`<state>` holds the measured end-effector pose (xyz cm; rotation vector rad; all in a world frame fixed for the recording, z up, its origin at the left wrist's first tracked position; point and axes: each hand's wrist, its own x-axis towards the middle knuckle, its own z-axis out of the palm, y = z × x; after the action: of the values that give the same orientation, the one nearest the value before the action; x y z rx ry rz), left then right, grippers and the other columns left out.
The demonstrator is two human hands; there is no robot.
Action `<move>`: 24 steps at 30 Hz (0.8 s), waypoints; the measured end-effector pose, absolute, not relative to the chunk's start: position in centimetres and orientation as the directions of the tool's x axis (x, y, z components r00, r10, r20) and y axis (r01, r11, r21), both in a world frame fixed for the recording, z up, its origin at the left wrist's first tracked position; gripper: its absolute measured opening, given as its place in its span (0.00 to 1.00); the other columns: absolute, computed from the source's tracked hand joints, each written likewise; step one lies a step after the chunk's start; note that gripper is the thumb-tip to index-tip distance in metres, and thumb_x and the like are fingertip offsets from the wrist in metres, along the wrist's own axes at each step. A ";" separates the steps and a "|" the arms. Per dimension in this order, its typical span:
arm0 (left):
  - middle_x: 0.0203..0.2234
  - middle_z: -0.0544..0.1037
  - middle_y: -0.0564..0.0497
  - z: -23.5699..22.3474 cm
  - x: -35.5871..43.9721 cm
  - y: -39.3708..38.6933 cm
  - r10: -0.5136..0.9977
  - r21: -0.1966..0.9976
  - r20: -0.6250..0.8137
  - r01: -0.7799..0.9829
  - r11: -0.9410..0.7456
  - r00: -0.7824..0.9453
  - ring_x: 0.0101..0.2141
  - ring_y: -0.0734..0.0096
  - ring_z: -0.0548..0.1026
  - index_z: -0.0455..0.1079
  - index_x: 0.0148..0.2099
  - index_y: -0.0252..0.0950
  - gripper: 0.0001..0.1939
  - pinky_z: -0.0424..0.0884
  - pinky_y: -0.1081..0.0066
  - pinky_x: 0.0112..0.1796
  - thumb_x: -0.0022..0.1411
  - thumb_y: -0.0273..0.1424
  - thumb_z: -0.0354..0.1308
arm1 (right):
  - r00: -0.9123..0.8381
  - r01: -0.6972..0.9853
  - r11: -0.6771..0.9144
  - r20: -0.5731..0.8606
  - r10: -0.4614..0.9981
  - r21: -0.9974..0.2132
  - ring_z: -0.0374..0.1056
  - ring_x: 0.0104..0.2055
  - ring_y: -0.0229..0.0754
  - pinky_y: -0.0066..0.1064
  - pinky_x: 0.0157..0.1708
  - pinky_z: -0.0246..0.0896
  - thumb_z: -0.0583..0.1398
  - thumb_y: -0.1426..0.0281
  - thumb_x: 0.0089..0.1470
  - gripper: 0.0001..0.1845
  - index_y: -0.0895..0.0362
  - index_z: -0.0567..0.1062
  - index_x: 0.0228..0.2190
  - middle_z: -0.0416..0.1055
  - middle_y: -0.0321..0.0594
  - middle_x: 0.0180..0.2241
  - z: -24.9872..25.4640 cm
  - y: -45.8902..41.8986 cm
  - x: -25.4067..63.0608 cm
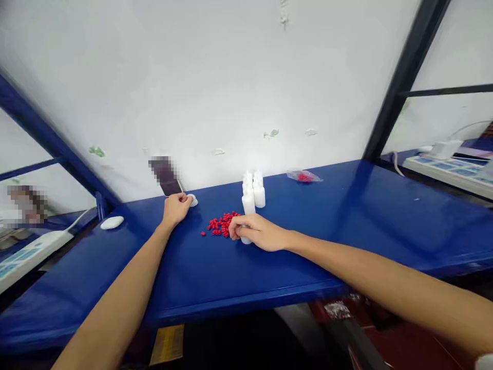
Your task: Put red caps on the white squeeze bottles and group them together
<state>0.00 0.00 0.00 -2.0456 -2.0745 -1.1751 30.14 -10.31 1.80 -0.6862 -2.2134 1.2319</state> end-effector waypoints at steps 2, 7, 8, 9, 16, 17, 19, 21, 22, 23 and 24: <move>0.15 0.52 0.58 0.3 0.1 -0.1 0.841 0.521 0.507 0.844 -0.126 -0.188 0.21 0.76 0.52 0.47 0.20 0.37 0.20 0.50 0.71 0.26 0.54 0.36 0.54 | -0.741 0.169 0.454 0.191 0.644 -0.875 0.66 0.35 0.37 0.29 0.36 0.60 0.52 0.70 0.63 0.08 0.58 0.71 0.38 0.71 0.39 0.35 1.7 -10.5 30.3; 0.15 0.54 0.58 0.7 0.0 -0.2 0.821 0.595 0.512 0.794 -0.125 -0.254 0.21 0.77 0.54 0.52 0.19 0.37 0.19 0.52 0.72 0.26 0.55 0.39 0.55 | -0.686 0.232 0.526 0.245 0.685 -0.818 0.65 0.34 0.38 0.31 0.35 0.59 0.56 0.67 0.60 0.10 0.56 0.70 0.43 0.71 0.38 0.36 1.4 -10.7 30.1; 0.16 0.56 0.58 0.7 -0.2 -0.1 0.822 0.605 0.506 0.787 -0.123 -0.261 0.21 0.76 0.56 0.54 0.20 0.37 0.19 0.53 0.72 0.27 0.55 0.40 0.55 | -0.673 0.286 0.570 0.262 0.692 -0.770 0.65 0.35 0.39 0.32 0.37 0.59 0.56 0.66 0.60 0.09 0.56 0.71 0.41 0.72 0.38 0.35 1.4 -10.7 30.1; 0.16 0.57 0.58 0.6 -0.3 0.0 0.824 0.614 0.500 0.780 -0.121 -0.266 0.21 0.76 0.57 0.57 0.20 0.36 0.19 0.53 0.72 0.27 0.56 0.41 0.55 | -0.664 0.352 0.619 0.279 0.694 -0.702 0.65 0.36 0.41 0.34 0.40 0.57 0.55 0.64 0.61 0.09 0.56 0.72 0.38 0.72 0.38 0.35 1.3 -10.6 30.0; 0.18 0.63 0.57 0.1 -1.2 0.7 0.827 0.620 0.509 0.768 -0.161 -0.237 0.23 0.74 0.63 0.64 0.25 0.37 0.17 0.57 0.73 0.29 0.59 0.44 0.53 | -0.647 0.651 0.688 0.239 0.724 -0.320 0.61 0.30 0.41 0.38 0.41 0.47 0.46 0.56 0.67 0.24 0.57 0.72 0.30 0.70 0.38 0.27 1.5 -10.8 29.7; 0.18 0.65 0.57 0.1 -1.2 0.6 0.828 0.609 0.510 0.777 -0.159 -0.231 0.24 0.74 0.64 0.65 0.27 0.37 0.17 0.57 0.73 0.29 0.59 0.44 0.53 | -0.650 0.660 0.686 0.226 0.726 -0.306 0.60 0.27 0.40 0.37 0.40 0.47 0.46 0.55 0.66 0.25 0.57 0.71 0.29 0.69 0.37 0.24 1.6 -10.8 29.7; 0.20 0.68 0.56 0.2 -1.2 0.2 0.837 0.575 0.502 0.807 -0.135 -0.218 0.25 0.72 0.66 0.66 0.30 0.38 0.15 0.58 0.73 0.30 0.59 0.44 0.53 | -0.651 0.666 0.680 0.206 0.731 -0.308 0.59 0.25 0.39 0.35 0.38 0.48 0.46 0.54 0.66 0.25 0.57 0.70 0.28 0.67 0.36 0.22 1.6 -10.7 29.7; 0.22 0.70 0.55 0.5 -1.2 -0.4 0.856 0.511 0.484 0.853 -0.106 -0.183 0.26 0.71 0.68 0.66 0.32 0.38 0.14 0.57 0.72 0.30 0.60 0.44 0.53 | -0.644 0.667 0.662 0.184 0.743 -0.341 0.60 0.25 0.40 0.32 0.33 0.49 0.47 0.53 0.65 0.25 0.57 0.70 0.29 0.68 0.37 0.22 1.5 -10.6 29.8; 0.23 0.71 0.55 0.8 -1.1 -0.8 0.867 0.471 0.472 0.877 -0.096 -0.159 0.26 0.70 0.68 0.66 0.32 0.39 0.15 0.57 0.72 0.29 0.60 0.45 0.52 | -0.638 0.668 0.651 0.173 0.750 -0.360 0.61 0.24 0.40 0.31 0.31 0.48 0.48 0.53 0.65 0.24 0.57 0.71 0.29 0.68 0.38 0.22 1.4 -10.6 29.9; 0.24 0.72 0.54 1.1 -1.1 -1.2 0.879 0.432 0.458 0.897 -0.091 -0.131 0.27 0.68 0.69 0.67 0.32 0.39 0.16 0.56 0.71 0.29 0.61 0.46 0.51 | -0.634 0.669 0.643 0.166 0.756 -0.373 0.62 0.24 0.40 0.31 0.29 0.47 0.48 0.53 0.65 0.24 0.57 0.71 0.29 0.69 0.38 0.22 1.4 -10.5 30.0; 0.24 0.73 0.53 1.5 -1.0 -1.6 0.892 0.396 0.440 0.914 -0.091 -0.102 0.28 0.67 0.70 0.67 0.33 0.40 0.17 0.56 0.71 0.29 0.62 0.47 0.49 | -0.631 0.670 0.641 0.168 0.757 -0.375 0.62 0.24 0.40 0.31 0.28 0.47 0.49 0.54 0.65 0.23 0.57 0.71 0.29 0.69 0.38 0.22 1.4 -10.5 30.1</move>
<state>-1.00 -1.62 1.49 -2.0813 -2.0942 -0.9659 30.08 -10.48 1.36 -1.1443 -2.5540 0.4001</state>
